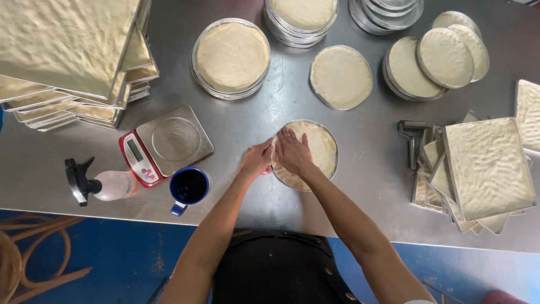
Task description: The person fits sheets of dough into round metal pans by hand, pressing the edges to conform to the pan shape and smoothing the surface.
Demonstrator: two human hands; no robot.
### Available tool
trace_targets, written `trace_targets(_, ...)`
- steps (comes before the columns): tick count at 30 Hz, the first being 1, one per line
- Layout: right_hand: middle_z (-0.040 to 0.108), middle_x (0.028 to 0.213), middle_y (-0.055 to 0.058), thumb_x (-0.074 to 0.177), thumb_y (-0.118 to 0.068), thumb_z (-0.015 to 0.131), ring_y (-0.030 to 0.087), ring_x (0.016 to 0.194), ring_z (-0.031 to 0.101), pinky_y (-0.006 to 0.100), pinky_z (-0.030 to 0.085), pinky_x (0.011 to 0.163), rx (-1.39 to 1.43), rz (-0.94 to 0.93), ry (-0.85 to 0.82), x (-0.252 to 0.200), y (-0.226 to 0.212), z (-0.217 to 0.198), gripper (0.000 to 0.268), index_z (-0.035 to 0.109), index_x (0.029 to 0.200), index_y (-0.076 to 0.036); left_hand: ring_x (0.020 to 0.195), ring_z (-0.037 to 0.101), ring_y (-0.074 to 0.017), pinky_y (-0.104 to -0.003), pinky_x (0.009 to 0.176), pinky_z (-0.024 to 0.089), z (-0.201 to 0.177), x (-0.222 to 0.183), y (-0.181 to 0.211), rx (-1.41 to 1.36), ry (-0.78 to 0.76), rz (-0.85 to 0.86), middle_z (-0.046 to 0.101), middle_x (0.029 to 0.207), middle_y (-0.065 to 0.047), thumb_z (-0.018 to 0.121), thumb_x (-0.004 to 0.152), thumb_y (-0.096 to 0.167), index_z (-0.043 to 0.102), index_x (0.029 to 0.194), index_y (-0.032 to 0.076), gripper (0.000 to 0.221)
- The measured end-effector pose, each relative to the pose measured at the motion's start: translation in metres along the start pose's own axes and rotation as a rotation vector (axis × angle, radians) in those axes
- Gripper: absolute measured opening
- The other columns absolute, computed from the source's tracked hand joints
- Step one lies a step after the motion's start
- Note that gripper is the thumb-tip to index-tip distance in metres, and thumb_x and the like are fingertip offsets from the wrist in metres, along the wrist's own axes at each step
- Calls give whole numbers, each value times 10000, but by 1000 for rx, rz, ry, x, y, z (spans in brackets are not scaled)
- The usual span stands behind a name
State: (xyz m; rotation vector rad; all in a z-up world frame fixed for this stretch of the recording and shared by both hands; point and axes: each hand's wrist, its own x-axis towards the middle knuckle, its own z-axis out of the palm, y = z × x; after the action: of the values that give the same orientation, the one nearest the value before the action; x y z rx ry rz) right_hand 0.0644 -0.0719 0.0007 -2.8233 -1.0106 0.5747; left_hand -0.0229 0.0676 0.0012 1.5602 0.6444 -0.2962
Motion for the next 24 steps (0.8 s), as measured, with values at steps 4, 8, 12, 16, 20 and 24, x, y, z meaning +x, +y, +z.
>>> trace_targets(4, 309, 1651, 138, 1043, -359, 296, 333, 1547, 225, 619, 137, 1226, 28, -81, -51, -28, -8, -1, 600, 387, 1547, -47, 562, 687, -106, -308, 572, 636, -6, 3, -7, -15, -1, -6, 711, 716, -74, 589, 1055, 296, 779, 1239, 34, 373)
trace_targets(8, 307, 1645, 117, 1037, -345, 288, 350, 1557, 196, 660, 115, 1216, -86, -211, -92, -61, -23, 6, 575, 387, 1531, -66, 523, 671, -149, -323, 541, 592, -9, 1, -7, 0, 14, 48, 698, 679, -82, 617, 980, 254, 701, 1292, 141, 343)
trace_targets(12, 280, 1665, 161, 1047, -330, 258, 348, 1548, 218, 679, 120, 1190, -122, -204, -45, -67, -28, 10, 595, 360, 1545, -21, 511, 673, -150, -306, 537, 594, -8, -3, -2, 38, -30, 36, 709, 684, -65, 578, 987, 256, 744, 1269, 193, 333)
trace_targets(16, 253, 1670, 151, 1038, -355, 239, 337, 1543, 203, 676, 98, 1192, -129, -132, -71, -53, -25, 5, 618, 337, 1555, -30, 516, 679, -135, -304, 544, 600, -10, -8, 10, 66, -35, -14, 718, 688, -43, 602, 984, 270, 737, 1274, 182, 331)
trace_targets(20, 273, 1662, 114, 1035, -382, 243, 294, 1560, 202, 657, 98, 1213, -119, -99, 10, -49, -18, 15, 637, 319, 1563, -32, 506, 651, -138, -304, 545, 586, -8, -15, 16, 59, -31, -2, 681, 659, -76, 600, 997, 277, 721, 1307, 168, 350)
trace_targets(24, 260, 1667, 128, 1038, -383, 255, 299, 1547, 188, 647, 84, 1207, -108, -68, -29, -37, -9, 29, 649, 309, 1573, -19, 507, 639, -128, -308, 539, 571, -6, -20, 18, 113, -14, 7, 686, 653, -83, 594, 995, 256, 676, 1356, 171, 380)
